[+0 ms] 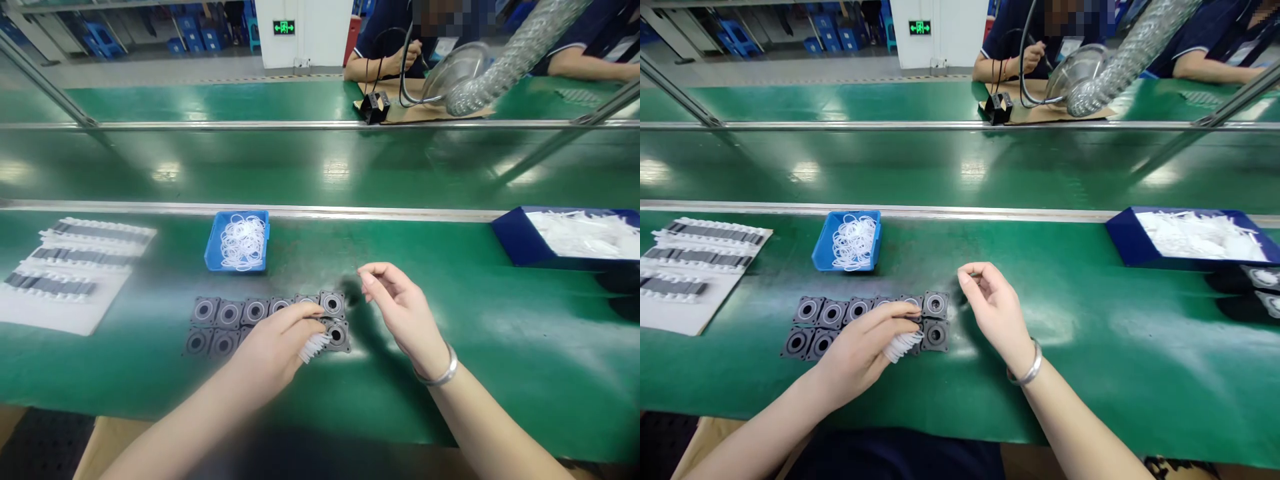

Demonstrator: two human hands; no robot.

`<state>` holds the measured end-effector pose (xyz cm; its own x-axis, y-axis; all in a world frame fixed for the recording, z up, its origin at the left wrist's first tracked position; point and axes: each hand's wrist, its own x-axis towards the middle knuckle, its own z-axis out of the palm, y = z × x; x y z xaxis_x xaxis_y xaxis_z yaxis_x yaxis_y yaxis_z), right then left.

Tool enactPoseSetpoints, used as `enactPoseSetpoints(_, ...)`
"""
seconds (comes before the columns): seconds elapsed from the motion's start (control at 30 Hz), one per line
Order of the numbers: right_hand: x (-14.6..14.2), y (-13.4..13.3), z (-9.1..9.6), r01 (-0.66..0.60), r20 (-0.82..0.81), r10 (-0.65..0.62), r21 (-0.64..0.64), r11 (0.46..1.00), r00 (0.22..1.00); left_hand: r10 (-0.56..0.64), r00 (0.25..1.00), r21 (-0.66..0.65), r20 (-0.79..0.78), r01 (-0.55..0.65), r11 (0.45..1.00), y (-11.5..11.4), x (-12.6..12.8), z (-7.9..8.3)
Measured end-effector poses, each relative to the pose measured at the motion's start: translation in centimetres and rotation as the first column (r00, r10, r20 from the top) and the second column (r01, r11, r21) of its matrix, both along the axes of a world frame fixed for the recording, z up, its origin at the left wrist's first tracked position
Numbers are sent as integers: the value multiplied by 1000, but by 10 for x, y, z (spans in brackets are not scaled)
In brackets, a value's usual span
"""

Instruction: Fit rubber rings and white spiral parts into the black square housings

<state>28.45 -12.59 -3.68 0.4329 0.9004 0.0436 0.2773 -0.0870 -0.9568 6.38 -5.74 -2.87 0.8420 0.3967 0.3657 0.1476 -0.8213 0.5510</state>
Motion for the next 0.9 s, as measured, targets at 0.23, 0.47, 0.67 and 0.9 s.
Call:
enactPoseSetpoints(0.23, -55, -7, 32, -464, 265, 440, 33, 885, 858, 277, 959, -325, 54, -245, 913, -2, -34, 2)
enactPoseSetpoints(0.47, -103, 14, 25, -572, 231, 566, -48, 819, 791, 356, 920, -274, 165, -304, 913, -11, -87, -8)
enactPoseSetpoints(0.67, -138, 41, 20, -548, 354, 516, -15, 837, 780, 562, 813, -292, 154, -506, 812, -19, -155, -18)
enactPoseSetpoints(0.9, -181, 67, 4, -609, 595, 504, -29, 793, 626, 453, 868, 132, 203, -482, 866, -14, -185, -39)
